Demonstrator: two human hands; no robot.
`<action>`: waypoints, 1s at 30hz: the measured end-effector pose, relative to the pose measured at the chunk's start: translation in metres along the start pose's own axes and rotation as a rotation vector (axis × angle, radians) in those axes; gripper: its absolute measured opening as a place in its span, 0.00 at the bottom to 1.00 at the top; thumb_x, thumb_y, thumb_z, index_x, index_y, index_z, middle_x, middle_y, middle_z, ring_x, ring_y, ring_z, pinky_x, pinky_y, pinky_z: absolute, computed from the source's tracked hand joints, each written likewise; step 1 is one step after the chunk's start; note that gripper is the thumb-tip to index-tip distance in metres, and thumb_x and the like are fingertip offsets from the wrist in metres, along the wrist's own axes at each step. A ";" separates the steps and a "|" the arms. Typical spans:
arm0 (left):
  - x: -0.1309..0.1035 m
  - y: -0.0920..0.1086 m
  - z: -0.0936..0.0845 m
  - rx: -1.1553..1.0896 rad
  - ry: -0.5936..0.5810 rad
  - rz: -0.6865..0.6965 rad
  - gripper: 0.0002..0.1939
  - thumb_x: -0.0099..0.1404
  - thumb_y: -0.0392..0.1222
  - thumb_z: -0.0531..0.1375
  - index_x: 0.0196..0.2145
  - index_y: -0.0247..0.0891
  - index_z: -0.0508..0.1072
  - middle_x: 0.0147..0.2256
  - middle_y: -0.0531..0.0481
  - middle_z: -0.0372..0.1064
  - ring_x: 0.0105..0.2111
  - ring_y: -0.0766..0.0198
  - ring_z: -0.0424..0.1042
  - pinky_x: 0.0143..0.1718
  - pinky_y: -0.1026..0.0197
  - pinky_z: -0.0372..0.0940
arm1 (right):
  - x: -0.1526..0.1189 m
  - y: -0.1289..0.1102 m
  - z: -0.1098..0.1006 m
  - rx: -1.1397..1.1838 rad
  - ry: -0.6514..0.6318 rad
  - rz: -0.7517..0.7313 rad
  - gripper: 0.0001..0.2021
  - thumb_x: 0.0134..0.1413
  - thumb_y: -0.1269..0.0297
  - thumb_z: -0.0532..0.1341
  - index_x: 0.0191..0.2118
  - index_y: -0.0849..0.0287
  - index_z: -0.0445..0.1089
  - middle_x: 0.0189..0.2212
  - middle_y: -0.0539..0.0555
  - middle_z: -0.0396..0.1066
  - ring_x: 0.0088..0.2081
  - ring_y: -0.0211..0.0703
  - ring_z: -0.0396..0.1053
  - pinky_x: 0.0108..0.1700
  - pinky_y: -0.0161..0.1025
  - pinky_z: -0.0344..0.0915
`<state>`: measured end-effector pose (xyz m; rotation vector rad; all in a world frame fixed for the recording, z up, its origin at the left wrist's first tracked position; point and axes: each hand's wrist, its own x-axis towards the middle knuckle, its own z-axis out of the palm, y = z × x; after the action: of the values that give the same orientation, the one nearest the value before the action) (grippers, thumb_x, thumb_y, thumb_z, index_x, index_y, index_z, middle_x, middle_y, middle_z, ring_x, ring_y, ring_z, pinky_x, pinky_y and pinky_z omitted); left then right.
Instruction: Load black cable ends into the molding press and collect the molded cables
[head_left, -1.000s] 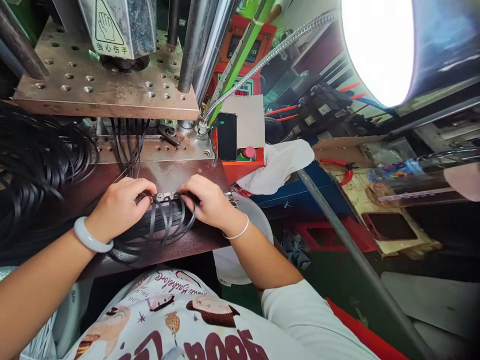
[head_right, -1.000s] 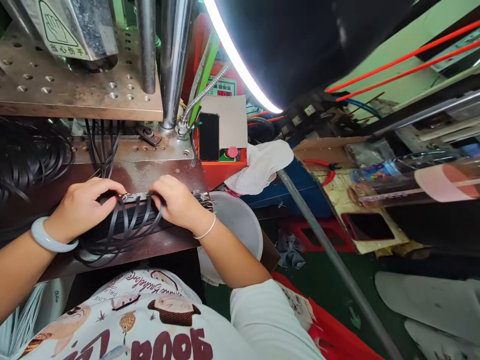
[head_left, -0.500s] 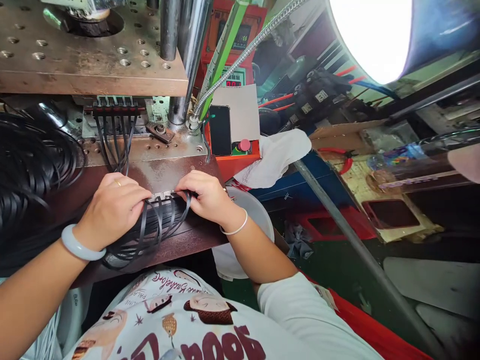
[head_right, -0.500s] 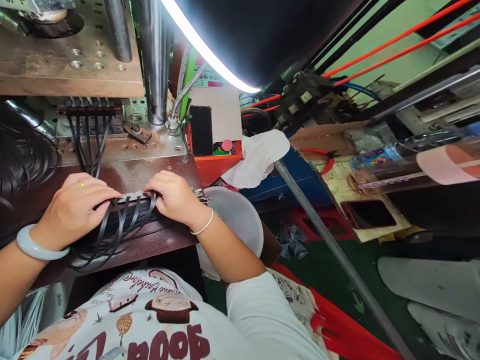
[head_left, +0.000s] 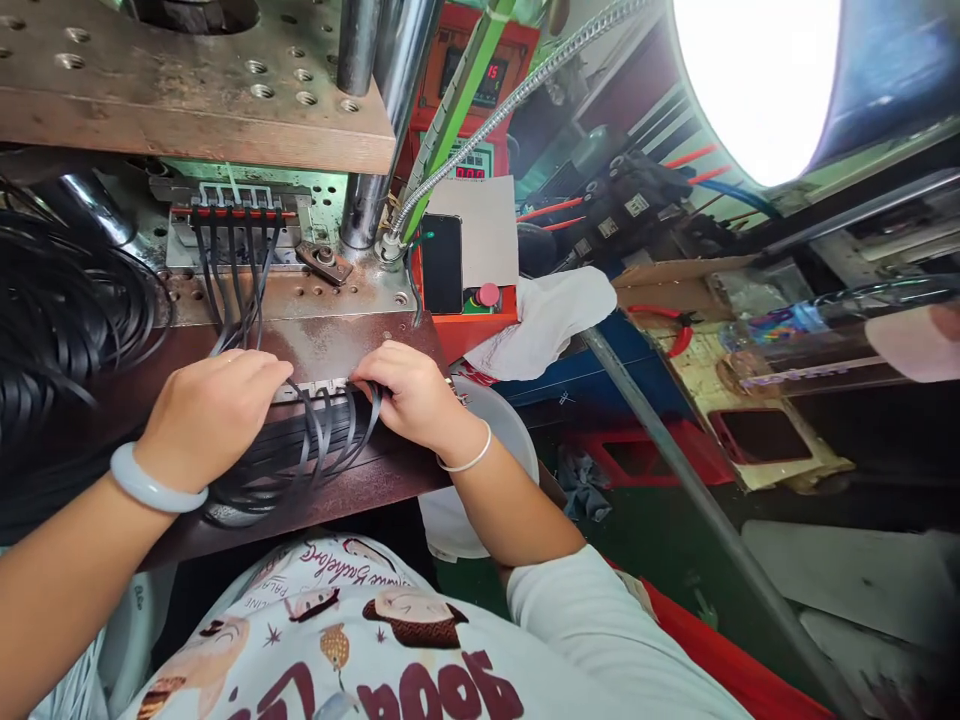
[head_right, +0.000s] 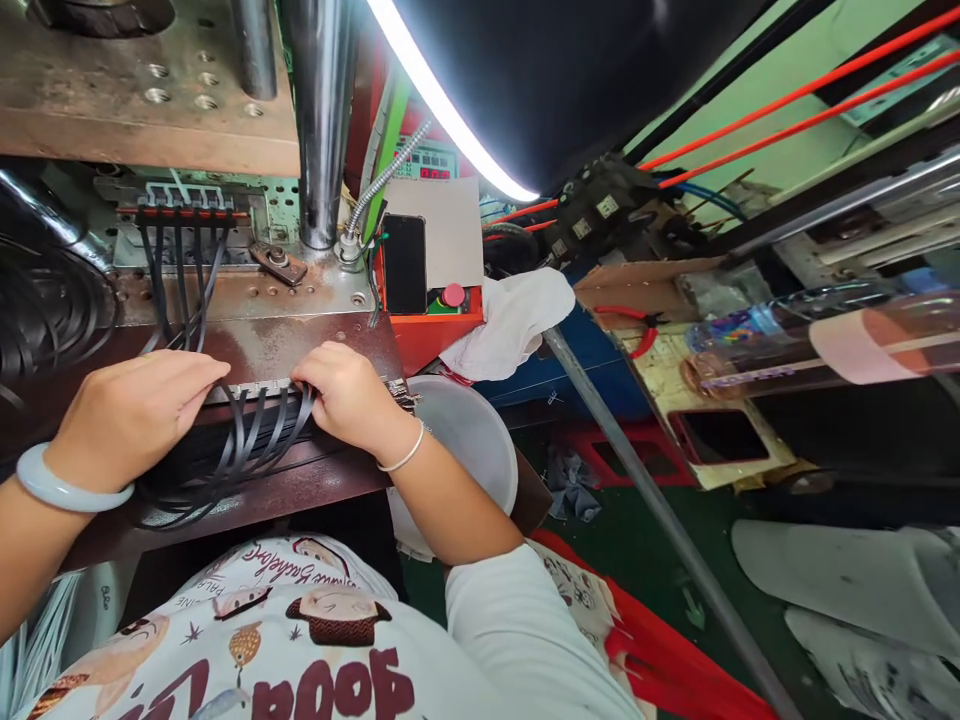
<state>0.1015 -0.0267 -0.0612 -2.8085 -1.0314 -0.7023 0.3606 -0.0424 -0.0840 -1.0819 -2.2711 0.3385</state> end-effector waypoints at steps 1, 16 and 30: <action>0.000 0.000 -0.001 -0.052 0.061 -0.039 0.15 0.72 0.34 0.51 0.44 0.38 0.78 0.42 0.44 0.80 0.41 0.54 0.78 0.42 0.54 0.71 | 0.000 -0.001 0.001 -0.029 -0.009 0.000 0.09 0.58 0.78 0.57 0.36 0.58 0.73 0.33 0.56 0.74 0.36 0.46 0.66 0.44 0.43 0.65; -0.002 -0.006 -0.004 -0.403 -0.002 -0.130 0.10 0.71 0.41 0.57 0.37 0.40 0.79 0.34 0.53 0.80 0.32 0.64 0.78 0.38 0.64 0.71 | -0.004 -0.005 -0.010 0.026 0.335 0.086 0.14 0.60 0.78 0.53 0.44 0.55 0.71 0.36 0.55 0.72 0.39 0.43 0.71 0.43 0.44 0.73; -0.005 0.002 0.004 -0.093 -0.010 0.093 0.16 0.73 0.36 0.51 0.36 0.37 0.78 0.34 0.46 0.79 0.32 0.55 0.78 0.35 0.55 0.70 | -0.007 0.000 -0.016 0.091 0.149 0.087 0.13 0.54 0.79 0.55 0.35 0.57 0.73 0.34 0.54 0.77 0.37 0.43 0.73 0.45 0.42 0.71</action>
<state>0.1017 -0.0304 -0.0669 -2.9194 -0.8853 -0.7451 0.3740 -0.0479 -0.0739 -1.1235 -2.0627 0.3796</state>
